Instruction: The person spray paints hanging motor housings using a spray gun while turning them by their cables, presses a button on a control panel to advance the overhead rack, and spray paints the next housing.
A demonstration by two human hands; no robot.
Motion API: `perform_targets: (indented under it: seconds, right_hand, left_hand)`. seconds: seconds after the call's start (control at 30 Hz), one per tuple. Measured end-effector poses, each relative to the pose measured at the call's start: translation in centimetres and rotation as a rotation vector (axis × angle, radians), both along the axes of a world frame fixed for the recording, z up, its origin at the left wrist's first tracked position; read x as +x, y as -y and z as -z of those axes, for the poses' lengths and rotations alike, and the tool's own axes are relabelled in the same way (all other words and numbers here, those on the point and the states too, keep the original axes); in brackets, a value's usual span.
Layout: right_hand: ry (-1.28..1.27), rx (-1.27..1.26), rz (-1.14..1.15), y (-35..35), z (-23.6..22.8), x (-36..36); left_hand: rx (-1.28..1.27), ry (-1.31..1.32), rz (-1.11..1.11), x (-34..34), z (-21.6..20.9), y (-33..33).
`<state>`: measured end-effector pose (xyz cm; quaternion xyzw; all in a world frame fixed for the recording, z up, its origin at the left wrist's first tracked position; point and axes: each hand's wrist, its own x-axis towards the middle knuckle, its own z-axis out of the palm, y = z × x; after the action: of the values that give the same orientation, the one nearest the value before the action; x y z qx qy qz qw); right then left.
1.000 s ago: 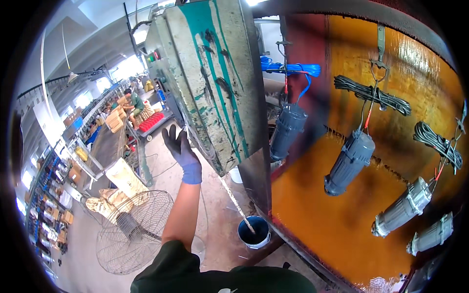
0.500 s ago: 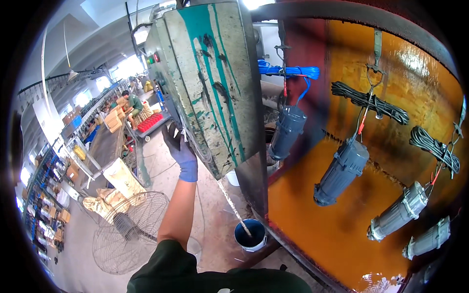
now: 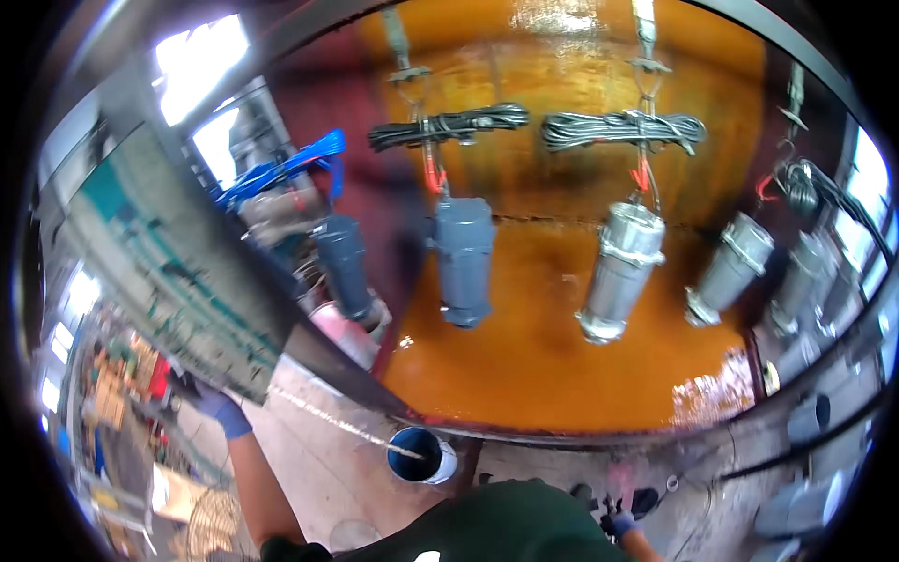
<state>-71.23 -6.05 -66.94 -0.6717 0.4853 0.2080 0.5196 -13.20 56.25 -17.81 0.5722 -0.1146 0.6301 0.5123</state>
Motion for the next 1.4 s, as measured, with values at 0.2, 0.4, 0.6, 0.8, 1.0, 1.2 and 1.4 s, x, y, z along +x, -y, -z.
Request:
perform_targets:
  seconds: [0.2,0.4,0.6,0.8,1.0,1.2,1.4]
  right_hand:
    - [0.014,0.016,0.152,-1.5,0.4,-5.2]
    - [-0.033,0.121,0.285,-0.3,0.8,-9.2]
    - [-0.014,0.173,0.404,2.4,2.5,-13.5]
    - [-0.025,-0.107,0.405,7.0,3.5,-14.4]
    - [0.569,-0.123,0.433,14.8,-3.4,-8.6]
    - [0.802,-0.162,0.304,19.6,-20.5,-0.4]
    - [0.929,-0.297,0.282,22.0,-26.1,1.9]
  left_hand:
    - [-0.400,-0.405,0.190,-0.8,17.5,7.5]
    - [-0.946,-1.425,0.904,-14.9,46.6,16.9]
    - [-0.061,-1.574,0.622,-23.6,50.0,21.4]
    - [1.120,-1.513,0.641,-24.8,41.4,25.1]
    - [0.819,-1.615,0.585,-26.5,44.0,28.4]
    - [0.987,-1.679,0.667,-31.9,36.8,37.9]
    - [1.043,-1.422,0.713,-30.0,38.6,39.2]
